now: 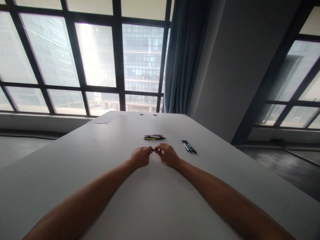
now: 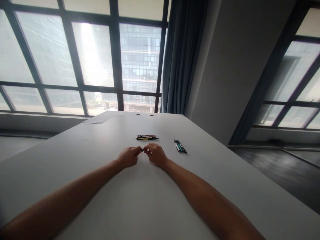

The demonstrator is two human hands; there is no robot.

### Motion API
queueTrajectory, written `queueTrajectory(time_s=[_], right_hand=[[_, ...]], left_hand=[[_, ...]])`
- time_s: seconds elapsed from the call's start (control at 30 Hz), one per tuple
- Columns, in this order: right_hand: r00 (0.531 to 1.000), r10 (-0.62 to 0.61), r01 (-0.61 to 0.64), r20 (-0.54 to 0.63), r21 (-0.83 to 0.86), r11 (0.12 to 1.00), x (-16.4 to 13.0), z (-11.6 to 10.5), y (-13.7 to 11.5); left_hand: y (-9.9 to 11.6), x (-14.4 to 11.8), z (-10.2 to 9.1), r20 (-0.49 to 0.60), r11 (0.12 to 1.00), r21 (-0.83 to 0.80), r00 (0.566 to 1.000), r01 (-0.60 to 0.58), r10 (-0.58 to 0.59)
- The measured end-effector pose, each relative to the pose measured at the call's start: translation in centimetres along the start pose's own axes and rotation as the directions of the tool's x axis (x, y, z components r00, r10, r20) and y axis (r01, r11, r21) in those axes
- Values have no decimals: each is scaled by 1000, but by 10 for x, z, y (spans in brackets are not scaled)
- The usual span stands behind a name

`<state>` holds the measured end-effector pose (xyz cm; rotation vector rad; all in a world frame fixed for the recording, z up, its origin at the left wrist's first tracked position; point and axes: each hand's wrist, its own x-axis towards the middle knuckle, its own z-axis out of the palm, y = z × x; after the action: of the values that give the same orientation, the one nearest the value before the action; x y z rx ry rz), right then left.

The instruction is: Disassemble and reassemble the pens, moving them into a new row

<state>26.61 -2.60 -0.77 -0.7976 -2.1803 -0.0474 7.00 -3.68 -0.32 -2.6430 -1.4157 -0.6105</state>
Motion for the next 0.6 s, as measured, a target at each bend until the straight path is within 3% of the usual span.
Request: queueTrajectory(time_s=[0.27, 0.6], right_hand=[[999, 31, -31, -11, 42, 999, -1, 1, 1], [999, 4, -2, 42, -40, 999, -1, -1, 0]], left_hand=[[-1, 0, 1, -30, 999, 23, 999, -35, 35], [0, 1, -1, -26, 1000, -16, 999, -20, 20]])
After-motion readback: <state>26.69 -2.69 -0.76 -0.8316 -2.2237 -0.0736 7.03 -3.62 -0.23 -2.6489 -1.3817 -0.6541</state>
